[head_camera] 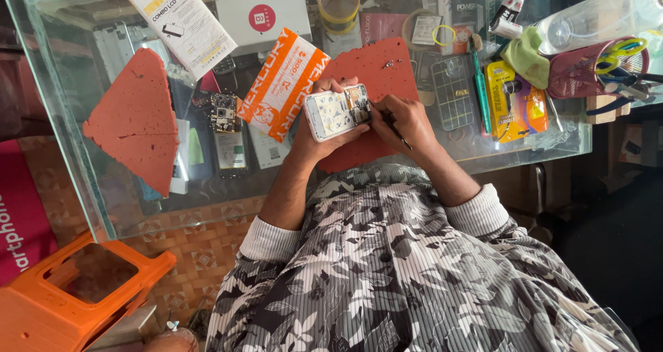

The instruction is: The person works on the internal components of a disassembled phone, using a small tool to scrape and probe different areas of the circuitry while holding the device on a red mat.

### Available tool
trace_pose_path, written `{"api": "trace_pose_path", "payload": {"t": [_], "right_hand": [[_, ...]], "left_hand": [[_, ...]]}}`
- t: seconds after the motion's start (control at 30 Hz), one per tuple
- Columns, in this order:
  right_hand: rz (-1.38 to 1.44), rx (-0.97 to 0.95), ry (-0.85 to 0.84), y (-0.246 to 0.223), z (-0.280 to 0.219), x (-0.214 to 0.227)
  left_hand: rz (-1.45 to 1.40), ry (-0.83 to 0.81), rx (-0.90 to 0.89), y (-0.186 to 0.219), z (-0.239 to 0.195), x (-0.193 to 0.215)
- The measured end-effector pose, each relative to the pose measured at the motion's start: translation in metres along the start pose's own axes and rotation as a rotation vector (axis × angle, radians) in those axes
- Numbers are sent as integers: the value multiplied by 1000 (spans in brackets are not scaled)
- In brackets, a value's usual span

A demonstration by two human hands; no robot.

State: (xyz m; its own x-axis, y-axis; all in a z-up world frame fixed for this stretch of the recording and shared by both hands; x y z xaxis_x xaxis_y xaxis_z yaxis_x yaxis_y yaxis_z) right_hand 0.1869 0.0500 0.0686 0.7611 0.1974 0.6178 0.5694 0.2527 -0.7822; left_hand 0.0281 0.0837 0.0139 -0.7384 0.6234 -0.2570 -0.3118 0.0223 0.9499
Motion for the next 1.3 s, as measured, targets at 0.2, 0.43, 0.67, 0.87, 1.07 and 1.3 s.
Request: {"api": "trace_pose_path", "payload": {"t": [0.2,0.43,0.67,0.87,1.07,1.3], "right_hand": [[-19,-147,-28,8,-15,-6],[-15,-50,3,-2,-30,-7],[-85,34,56,-6,-10,-3],[-103,70,81,-2,10,-3],[-56,33,25,-9,-5,0],[-48,-32,-32,-13,-30,-5]], "left_hand": [[23,7,-19,-2,2,-1],[37,0,-13,-2,1,-2],[113,-15,-19,2,3,0],[40,-25,8,0,3,0],[139,-5,8,5,2,1],[206,-10,11,5,3,0]]}}
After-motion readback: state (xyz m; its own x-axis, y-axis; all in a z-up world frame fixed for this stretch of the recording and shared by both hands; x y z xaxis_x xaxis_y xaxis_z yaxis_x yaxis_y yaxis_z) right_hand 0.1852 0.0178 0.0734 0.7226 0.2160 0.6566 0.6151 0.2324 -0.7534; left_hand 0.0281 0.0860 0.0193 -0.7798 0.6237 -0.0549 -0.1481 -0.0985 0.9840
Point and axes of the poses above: each hand's wrist, its own z-axis towards the middle knuckle, its own x-axis out of the back of the hand, y = z × x, the point moved 8 cm from there along z, towards the middle knuckle, and after that the axes turned 10 degrees about -y, right-handed, at the moved point
